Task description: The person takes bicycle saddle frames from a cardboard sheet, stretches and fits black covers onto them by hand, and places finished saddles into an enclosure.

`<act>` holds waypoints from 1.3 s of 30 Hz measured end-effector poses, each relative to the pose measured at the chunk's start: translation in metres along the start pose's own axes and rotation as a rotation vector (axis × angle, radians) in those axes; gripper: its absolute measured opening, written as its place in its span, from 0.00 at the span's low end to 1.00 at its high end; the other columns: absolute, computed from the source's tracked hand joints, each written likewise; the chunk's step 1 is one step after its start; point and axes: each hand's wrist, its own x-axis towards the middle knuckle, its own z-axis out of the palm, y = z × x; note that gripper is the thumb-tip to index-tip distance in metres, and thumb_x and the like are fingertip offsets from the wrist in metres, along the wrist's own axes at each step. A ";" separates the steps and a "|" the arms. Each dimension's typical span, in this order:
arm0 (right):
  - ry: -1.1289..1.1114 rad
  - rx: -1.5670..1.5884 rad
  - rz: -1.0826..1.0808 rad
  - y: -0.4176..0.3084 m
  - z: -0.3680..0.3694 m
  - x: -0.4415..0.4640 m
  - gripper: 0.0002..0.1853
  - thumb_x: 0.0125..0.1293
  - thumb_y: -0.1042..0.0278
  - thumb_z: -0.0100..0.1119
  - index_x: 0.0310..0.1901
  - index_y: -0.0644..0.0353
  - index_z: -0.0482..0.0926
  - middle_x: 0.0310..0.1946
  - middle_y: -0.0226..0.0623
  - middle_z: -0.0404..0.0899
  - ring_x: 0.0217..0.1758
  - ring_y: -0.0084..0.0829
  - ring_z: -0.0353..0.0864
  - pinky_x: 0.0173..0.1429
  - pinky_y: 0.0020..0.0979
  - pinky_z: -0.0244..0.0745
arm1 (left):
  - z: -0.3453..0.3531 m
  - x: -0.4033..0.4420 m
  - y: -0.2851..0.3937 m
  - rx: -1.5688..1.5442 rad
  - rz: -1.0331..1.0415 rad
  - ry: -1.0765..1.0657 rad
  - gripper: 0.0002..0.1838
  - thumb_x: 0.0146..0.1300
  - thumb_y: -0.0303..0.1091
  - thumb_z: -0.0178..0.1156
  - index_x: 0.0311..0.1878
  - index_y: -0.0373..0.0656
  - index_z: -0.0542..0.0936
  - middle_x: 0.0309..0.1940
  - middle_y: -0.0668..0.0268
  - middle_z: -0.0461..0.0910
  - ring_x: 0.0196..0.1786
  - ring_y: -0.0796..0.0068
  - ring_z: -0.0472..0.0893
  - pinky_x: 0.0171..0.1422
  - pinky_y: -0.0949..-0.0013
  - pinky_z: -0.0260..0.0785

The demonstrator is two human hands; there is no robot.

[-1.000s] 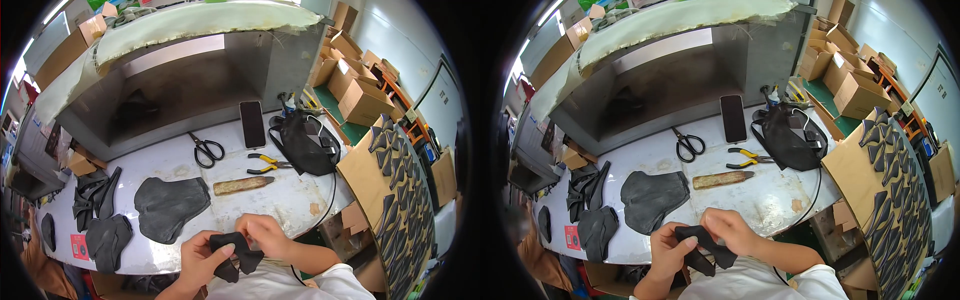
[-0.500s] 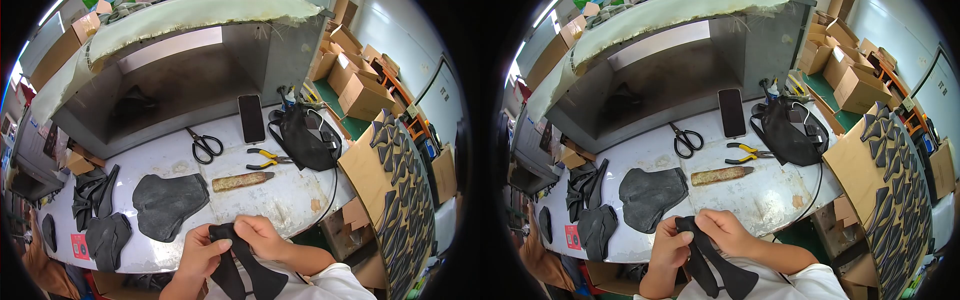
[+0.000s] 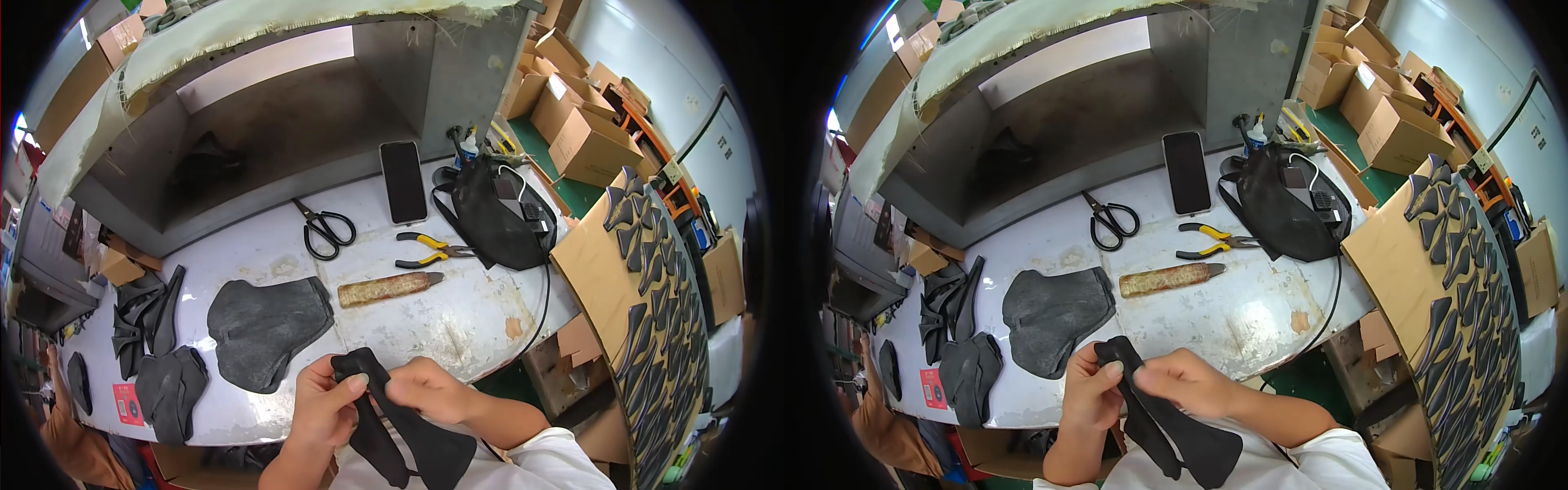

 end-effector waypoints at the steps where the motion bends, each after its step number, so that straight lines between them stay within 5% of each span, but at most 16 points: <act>1: 0.040 -0.117 -0.058 -0.011 0.011 0.003 0.17 0.76 0.61 0.55 0.29 0.63 0.77 0.24 0.20 0.72 0.28 0.11 0.67 0.30 0.20 0.61 | 0.000 0.000 0.000 -0.001 -0.001 0.003 0.10 0.60 0.20 0.66 0.44 0.32 0.79 0.35 0.57 0.84 0.34 0.68 0.85 0.39 0.65 0.83; 8: -0.035 0.139 0.030 0.003 0.008 -0.002 0.15 0.75 0.61 0.58 0.34 0.65 0.79 0.26 0.21 0.76 0.29 0.11 0.67 0.31 0.21 0.64 | 0.003 -0.005 0.004 0.067 0.074 0.034 0.09 0.57 0.21 0.69 0.41 0.34 0.80 0.33 0.58 0.84 0.31 0.69 0.83 0.37 0.65 0.79; 10: -0.131 -0.311 -0.077 0.012 -0.002 -0.002 0.14 0.73 0.62 0.61 0.35 0.65 0.80 0.28 0.21 0.77 0.29 0.12 0.69 0.32 0.21 0.65 | 0.003 -0.003 0.003 0.128 0.091 0.083 0.09 0.58 0.21 0.68 0.41 0.34 0.79 0.32 0.58 0.84 0.30 0.69 0.83 0.37 0.66 0.79; 14: -0.162 0.022 -0.025 0.021 0.000 -0.002 0.15 0.71 0.61 0.63 0.33 0.66 0.79 0.21 0.25 0.74 0.25 0.14 0.67 0.28 0.23 0.64 | -0.001 -0.001 0.002 0.085 0.053 0.071 0.09 0.57 0.21 0.68 0.40 0.33 0.79 0.33 0.58 0.84 0.30 0.68 0.84 0.36 0.65 0.79; 19: -0.181 -0.285 -0.057 0.036 -0.012 -0.007 0.15 0.69 0.62 0.66 0.30 0.63 0.76 0.24 0.22 0.73 0.26 0.14 0.66 0.27 0.24 0.61 | -0.007 0.004 0.000 0.111 0.081 0.100 0.09 0.58 0.21 0.67 0.42 0.34 0.80 0.33 0.58 0.85 0.31 0.70 0.84 0.37 0.65 0.79; 21: -0.236 -0.058 0.013 0.031 -0.010 -0.011 0.19 0.70 0.60 0.64 0.27 0.64 0.73 0.19 0.24 0.70 0.23 0.15 0.63 0.25 0.27 0.59 | -0.010 0.005 0.003 0.111 0.084 0.107 0.09 0.59 0.22 0.66 0.43 0.35 0.80 0.34 0.59 0.85 0.32 0.71 0.84 0.37 0.66 0.79; 24: -0.282 -0.375 0.025 0.046 -0.018 -0.009 0.15 0.70 0.62 0.64 0.31 0.66 0.78 0.16 0.29 0.70 0.20 0.19 0.65 0.25 0.28 0.59 | -0.010 0.007 0.005 0.157 0.129 0.107 0.09 0.59 0.22 0.66 0.42 0.35 0.80 0.35 0.59 0.85 0.33 0.70 0.84 0.39 0.66 0.80; 27: -0.306 -0.162 -0.059 0.041 -0.017 -0.013 0.17 0.72 0.61 0.61 0.29 0.66 0.76 0.15 0.28 0.68 0.19 0.20 0.61 0.25 0.29 0.59 | -0.012 0.008 0.009 0.136 0.146 0.114 0.09 0.60 0.22 0.65 0.43 0.35 0.80 0.34 0.60 0.85 0.34 0.70 0.84 0.40 0.67 0.80; 39: -0.313 -0.161 -0.016 0.040 -0.024 -0.022 0.20 0.76 0.57 0.54 0.29 0.65 0.69 0.18 0.27 0.64 0.23 0.20 0.60 0.28 0.28 0.59 | -0.023 0.008 0.024 0.126 0.256 0.138 0.09 0.61 0.26 0.65 0.44 0.36 0.79 0.33 0.59 0.84 0.30 0.69 0.84 0.36 0.68 0.80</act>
